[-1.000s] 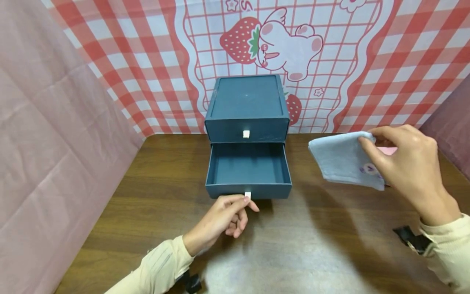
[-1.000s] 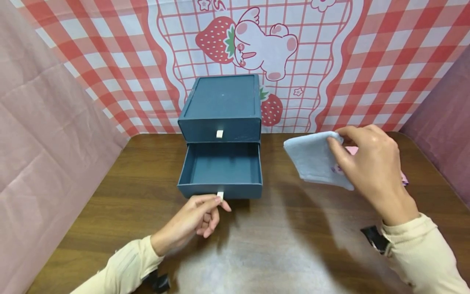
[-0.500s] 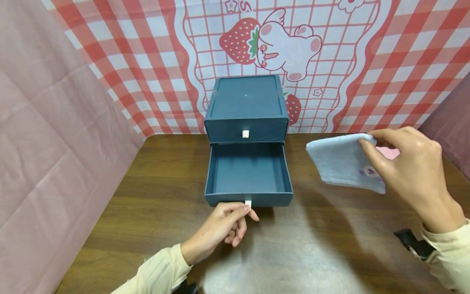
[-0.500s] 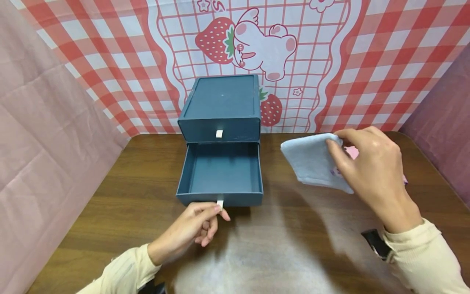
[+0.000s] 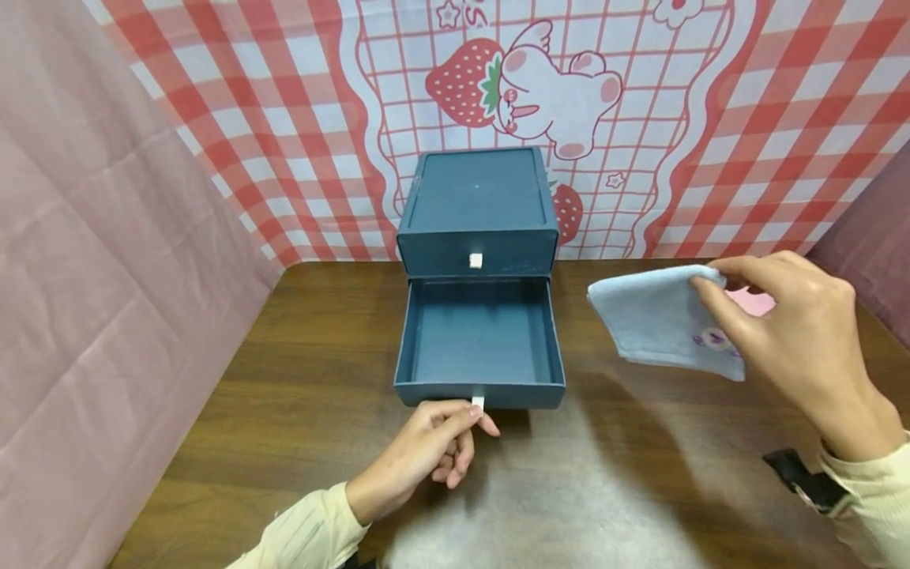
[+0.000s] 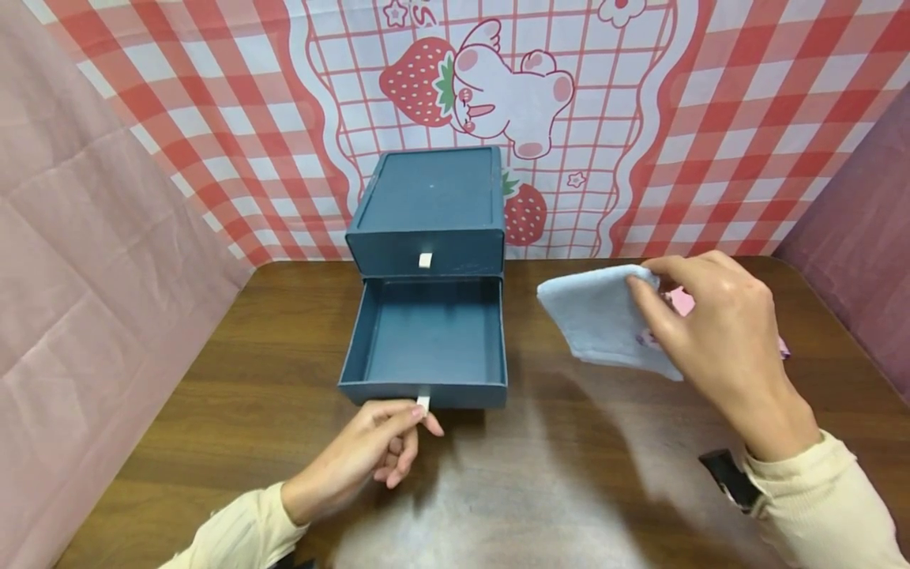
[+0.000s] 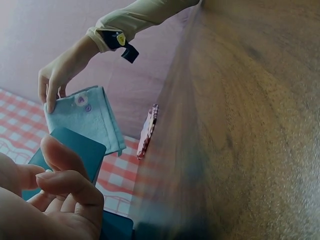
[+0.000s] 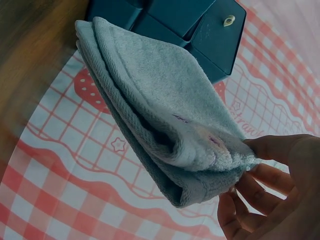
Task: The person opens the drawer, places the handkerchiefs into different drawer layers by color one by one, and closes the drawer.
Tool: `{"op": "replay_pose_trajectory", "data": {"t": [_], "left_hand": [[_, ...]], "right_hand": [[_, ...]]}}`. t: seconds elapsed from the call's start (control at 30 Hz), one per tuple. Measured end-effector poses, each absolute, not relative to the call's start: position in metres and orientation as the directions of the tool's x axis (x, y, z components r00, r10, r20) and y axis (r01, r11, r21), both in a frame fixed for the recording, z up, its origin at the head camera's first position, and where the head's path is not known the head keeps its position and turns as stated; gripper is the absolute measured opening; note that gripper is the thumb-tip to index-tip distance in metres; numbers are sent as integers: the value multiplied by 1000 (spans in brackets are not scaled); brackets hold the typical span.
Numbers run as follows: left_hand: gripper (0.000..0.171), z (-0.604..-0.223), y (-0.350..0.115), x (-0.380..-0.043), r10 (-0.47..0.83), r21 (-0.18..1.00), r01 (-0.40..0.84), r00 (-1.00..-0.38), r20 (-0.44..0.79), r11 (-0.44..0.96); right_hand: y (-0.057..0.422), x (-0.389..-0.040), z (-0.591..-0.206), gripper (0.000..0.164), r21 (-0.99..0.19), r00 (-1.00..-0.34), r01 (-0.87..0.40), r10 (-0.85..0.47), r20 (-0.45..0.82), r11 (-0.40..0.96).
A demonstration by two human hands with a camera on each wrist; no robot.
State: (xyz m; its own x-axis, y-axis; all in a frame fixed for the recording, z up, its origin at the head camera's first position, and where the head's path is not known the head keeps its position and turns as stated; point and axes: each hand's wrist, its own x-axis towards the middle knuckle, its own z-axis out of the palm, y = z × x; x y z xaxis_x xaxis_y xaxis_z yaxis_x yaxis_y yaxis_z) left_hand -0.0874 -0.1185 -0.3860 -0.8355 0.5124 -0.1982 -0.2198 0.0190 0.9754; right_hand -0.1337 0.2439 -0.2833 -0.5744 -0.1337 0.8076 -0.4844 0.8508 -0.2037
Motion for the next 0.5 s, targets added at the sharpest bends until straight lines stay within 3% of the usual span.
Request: {"op": "replay_pose_trajectory", "data": {"t": [0.5], "left_hand": [[48, -386, -118, -79, 529, 973, -228, -822, -209, 31]], "right_hand": [[235, -122, -280, 19, -232, -559, -516, -119, 821, 825]]}}
